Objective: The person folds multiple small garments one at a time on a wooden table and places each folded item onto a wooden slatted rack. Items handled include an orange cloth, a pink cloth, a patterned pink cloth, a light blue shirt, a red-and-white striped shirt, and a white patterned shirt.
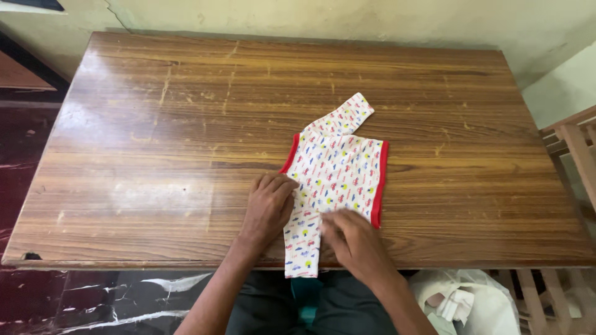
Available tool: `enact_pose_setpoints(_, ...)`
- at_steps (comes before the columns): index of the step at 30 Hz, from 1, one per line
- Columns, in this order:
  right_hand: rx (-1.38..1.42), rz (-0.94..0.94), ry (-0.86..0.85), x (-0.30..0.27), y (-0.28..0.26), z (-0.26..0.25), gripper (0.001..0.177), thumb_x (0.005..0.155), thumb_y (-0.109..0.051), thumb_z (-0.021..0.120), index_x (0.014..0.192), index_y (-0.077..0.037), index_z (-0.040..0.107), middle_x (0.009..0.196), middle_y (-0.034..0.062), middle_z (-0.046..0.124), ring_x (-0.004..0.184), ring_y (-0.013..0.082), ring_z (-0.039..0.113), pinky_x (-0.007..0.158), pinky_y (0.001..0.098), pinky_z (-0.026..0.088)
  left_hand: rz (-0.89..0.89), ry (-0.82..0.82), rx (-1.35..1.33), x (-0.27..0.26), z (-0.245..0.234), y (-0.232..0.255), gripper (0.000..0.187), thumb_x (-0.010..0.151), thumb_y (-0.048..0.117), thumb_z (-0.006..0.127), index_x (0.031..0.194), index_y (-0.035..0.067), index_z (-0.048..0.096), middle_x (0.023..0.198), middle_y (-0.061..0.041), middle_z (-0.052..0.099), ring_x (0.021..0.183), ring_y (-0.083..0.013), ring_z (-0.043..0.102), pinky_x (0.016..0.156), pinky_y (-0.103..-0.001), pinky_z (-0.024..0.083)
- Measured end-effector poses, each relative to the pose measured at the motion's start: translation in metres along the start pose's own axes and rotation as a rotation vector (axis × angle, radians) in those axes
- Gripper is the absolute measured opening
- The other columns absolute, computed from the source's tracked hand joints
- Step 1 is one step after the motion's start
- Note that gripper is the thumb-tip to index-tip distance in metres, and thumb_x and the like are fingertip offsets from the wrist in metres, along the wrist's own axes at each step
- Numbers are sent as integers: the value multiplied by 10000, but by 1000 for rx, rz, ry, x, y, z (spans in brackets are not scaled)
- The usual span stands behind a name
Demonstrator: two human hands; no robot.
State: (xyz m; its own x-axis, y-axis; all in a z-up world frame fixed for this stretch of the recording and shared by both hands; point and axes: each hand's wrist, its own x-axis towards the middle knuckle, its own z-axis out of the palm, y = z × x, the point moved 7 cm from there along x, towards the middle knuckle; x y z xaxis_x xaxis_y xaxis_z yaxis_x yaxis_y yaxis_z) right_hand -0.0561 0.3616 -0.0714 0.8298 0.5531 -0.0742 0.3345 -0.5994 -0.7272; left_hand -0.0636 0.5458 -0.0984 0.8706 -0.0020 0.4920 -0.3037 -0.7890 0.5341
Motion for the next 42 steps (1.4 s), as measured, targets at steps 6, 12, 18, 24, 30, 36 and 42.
enact_pose_setpoints(6,-471,-228,259,57,27,30,529,1014,-334,520,1441,-24,524,1524,240,445,1433,413,376,1168,577,273,75,-43,94,16,31,-9,442,901,92,619,1334,5,605,1421,-184,565,1391,-365,471,1190,-516,334)
enact_pose_setpoints(12,-718,-111,182,102,91,16,659,1013,-473,467,1495,-26,424,1588,265,317,1454,420,283,1153,624,181,-3,-112,263,17,49,-28,586,937,292,571,1431,-16,505,1543,-215,449,1459,-389,364,1215,-578,239)
enact_pose_setpoints(18,-643,-64,249,135,118,-8,707,1012,-464,487,1528,10,397,1602,281,339,1483,431,298,1193,598,196,-99,-141,279,27,57,-32,646,906,312,594,1425,-58,486,1535,-245,417,1456,-415,334,1187,-629,195)
enact_pose_setpoints(24,-634,-211,221,172,103,-3,684,1030,-439,491,1530,19,396,1609,291,333,1483,445,301,1203,588,206,-97,-152,337,68,72,-50,603,904,267,579,1429,-11,476,1544,-242,406,1491,-404,316,1235,-616,158)
enact_pose_setpoints(30,-671,-239,203,185,104,2,688,1020,-443,483,1538,3,401,1611,270,335,1501,431,303,1222,582,214,-75,-299,389,116,116,-91,669,1034,461,423,1554,46,352,1628,-204,308,1521,-352,241,1240,-599,111)
enact_pose_setpoints(36,-715,-83,165,190,119,-16,766,1021,-513,521,1508,56,359,1578,304,292,1453,435,277,1147,635,158,-143,-225,361,127,115,-127,786,977,550,470,1545,24,336,1621,-193,311,1517,-333,237,1193,-675,103)
enact_pose_setpoints(42,-677,-151,382,128,78,-32,582,989,-383,625,1415,7,553,1519,255,488,1450,417,413,1191,600,275,-48,-52,272,125,93,-120,686,998,443,576,1503,2,429,1596,-221,376,1524,-374,275,1210,-669,155)
